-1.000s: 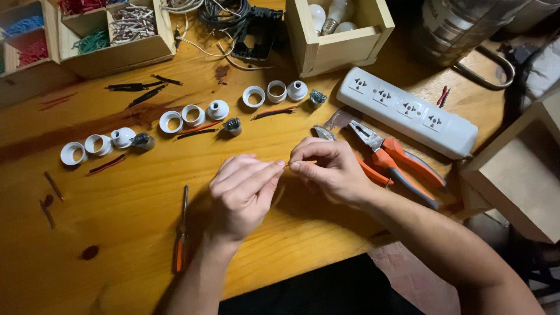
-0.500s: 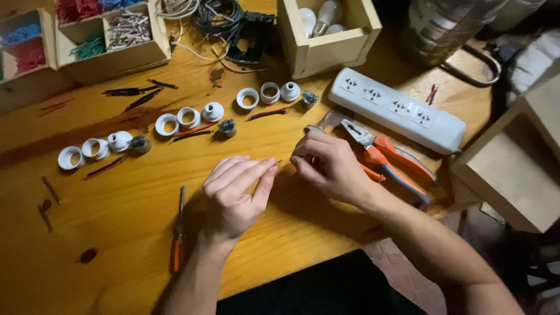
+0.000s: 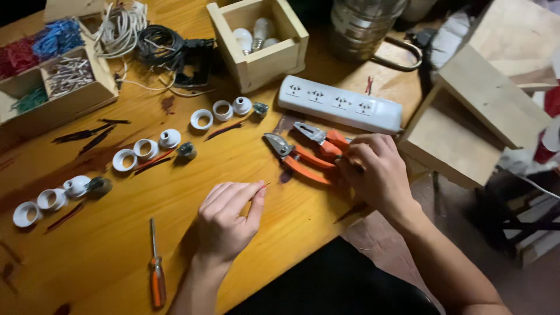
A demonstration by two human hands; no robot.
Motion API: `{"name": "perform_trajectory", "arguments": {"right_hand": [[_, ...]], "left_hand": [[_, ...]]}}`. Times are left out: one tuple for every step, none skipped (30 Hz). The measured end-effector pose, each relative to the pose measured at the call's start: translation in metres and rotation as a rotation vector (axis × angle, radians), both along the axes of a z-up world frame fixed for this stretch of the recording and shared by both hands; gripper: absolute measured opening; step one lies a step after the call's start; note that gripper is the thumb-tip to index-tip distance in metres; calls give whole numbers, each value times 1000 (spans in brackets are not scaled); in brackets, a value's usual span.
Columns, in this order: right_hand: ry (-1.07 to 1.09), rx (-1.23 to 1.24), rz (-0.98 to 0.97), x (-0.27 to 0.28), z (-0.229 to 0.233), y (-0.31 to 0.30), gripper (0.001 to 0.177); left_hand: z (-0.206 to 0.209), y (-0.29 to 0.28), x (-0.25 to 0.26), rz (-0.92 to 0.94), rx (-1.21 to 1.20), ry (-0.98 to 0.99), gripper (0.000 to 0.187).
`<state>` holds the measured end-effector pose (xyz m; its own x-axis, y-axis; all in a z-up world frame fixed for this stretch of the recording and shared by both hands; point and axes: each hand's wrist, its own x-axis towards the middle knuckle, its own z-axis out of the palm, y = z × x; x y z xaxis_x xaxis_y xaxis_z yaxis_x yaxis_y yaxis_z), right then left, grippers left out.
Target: The person strips insulation from short lengths of red and black wire using pliers and wire cutters. They repeatedly cut the insulation, pull it off, and place the stripped wires on the table among other components.
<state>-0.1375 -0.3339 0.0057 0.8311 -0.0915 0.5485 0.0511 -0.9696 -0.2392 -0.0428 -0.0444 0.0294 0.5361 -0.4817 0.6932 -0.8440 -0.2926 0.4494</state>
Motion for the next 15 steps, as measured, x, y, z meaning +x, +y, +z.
{"name": "perform_trajectory", "arguments": {"right_hand": [[-2,-4,-9,0,2,-3,20],[59,18,18,1,5,-6,20],[120,40,46,2,7,-9,21],[118,38,40,2,9,-9,21],[209,47,4,3,11,-10,21],[301,57,-29,5,12,-10,22],[300,58,-33,7,13,-11,22],[320,31,-24,9,14,-13,27],[340,4,-14,11,14,-14,33],[340,4,-16,14,14,-13,33],[370,-31,-40,17,14,-11,38],[400,-68,-60,21,14,-10,42],[401,-69,-58,23,11,-10,42],[379,-101,-77,26,8,-8,36],[357,-133,-95,30,5,-7,32]], "left_hand": [[-1,-1,0,-9,-4,-2,5],[-2,-1,-1,-2,2,-9,4],[-3,-1,-1,5,8,-15,4],[-2,-1,-1,-1,6,-17,4],[-1,-1,-1,7,10,-13,5],[0,-1,-1,16,15,-9,5],[-3,0,-1,12,15,-10,5],[-6,0,-1,19,18,7,5],[-10,1,0,27,21,25,5],[-9,0,-1,25,20,25,5],[-8,0,-1,24,14,10,5],[-7,0,-2,28,6,-5,5],[-5,-2,-2,30,5,-4,5],[-2,-3,-1,17,-43,26,3],[0,-3,0,5,-91,56,2]]}}
